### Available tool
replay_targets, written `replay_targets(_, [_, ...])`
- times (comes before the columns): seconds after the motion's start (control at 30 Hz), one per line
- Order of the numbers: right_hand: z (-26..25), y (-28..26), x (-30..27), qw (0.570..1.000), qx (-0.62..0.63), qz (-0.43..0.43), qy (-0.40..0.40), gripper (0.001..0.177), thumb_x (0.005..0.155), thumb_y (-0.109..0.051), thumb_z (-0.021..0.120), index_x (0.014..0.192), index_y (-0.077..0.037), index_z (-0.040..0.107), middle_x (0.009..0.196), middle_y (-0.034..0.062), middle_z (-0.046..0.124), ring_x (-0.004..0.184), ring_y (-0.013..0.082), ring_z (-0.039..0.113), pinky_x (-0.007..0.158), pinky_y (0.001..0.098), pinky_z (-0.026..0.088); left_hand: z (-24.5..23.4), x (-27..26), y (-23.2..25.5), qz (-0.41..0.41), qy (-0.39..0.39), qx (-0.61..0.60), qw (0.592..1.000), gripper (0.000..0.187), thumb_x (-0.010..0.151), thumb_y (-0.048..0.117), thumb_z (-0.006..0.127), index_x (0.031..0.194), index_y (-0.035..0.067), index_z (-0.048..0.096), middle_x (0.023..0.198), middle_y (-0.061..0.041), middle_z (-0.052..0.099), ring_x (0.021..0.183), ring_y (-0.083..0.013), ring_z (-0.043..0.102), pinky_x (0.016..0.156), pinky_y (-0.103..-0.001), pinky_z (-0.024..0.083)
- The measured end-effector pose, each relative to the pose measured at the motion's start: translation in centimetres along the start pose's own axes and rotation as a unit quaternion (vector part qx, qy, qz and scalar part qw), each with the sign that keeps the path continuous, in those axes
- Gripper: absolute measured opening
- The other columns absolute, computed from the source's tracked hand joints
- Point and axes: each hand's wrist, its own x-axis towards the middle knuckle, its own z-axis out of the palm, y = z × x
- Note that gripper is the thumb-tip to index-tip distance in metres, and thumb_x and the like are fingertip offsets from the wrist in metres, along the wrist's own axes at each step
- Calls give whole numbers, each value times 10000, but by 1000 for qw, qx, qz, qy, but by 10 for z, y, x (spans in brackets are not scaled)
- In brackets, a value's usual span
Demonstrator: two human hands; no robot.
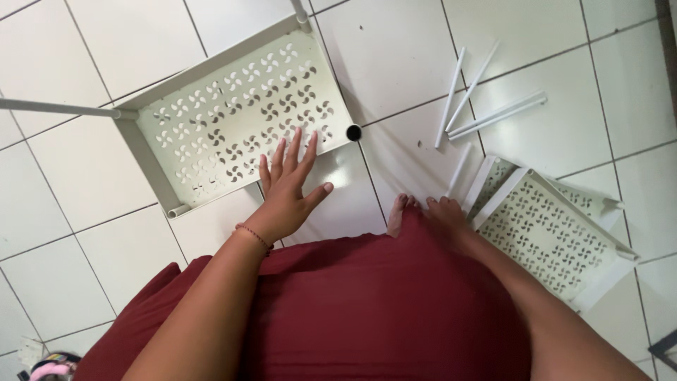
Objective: The person assembles a white plastic shelving unit by inserting white poles into the corners of perforated trays. They connect multiple trays and poles to build a multi-tier structure while sitting on the floor.
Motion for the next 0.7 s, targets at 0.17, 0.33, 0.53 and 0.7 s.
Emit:
replay_targets(0.17, [-4, 3, 6, 999, 42, -5, 3, 118, 899, -59, 548, 910, -44, 665, 979, 124, 665, 918, 336, 640, 844, 465, 493, -1, 1, -1, 2, -6, -3, 1000, 830, 993, 468, 572, 1641, 303, 80, 1732, -64, -30, 1584, -298, -94, 1214, -522, -114])
replay_targets(0.33, [-2, 6, 4, 994, 70, -43, 66, 161, 823, -72, 570, 959, -14, 633, 898, 152, 667, 844, 359, 643, 754, 489, 489, 2, -2, -1, 2, -4, 2, 1000, 821, 998, 474, 566, 1640, 307, 83, 1734, -60, -25, 1587, -293, -92, 1220, -521, -109])
replay_targets(0.53, [2, 2, 6, 999, 7, 7, 40, 147, 892, -144, 570, 990, -74, 654, 948, 142, 668, 863, 346, 665, 739, 484, 510, 0, -4, -1, 2, -8, 11, 1000, 825, 989, 474, 576, 1637, 313, 91, 1729, -60, -19, 1582, -293, -97, 1219, -516, -115])
replay_targets(0.7, [6, 8, 5, 999, -12, 16, 29, 161, 889, -221, 562, 944, -104, 657, 992, 134, 668, 888, 329, 672, 751, 485, 518, 0, -4, -1, 3, -2, -1, 1000, 834, 981, 470, 582, 1636, 309, 92, 1731, -56, -22, 1582, -300, -98, 1216, -526, -117])
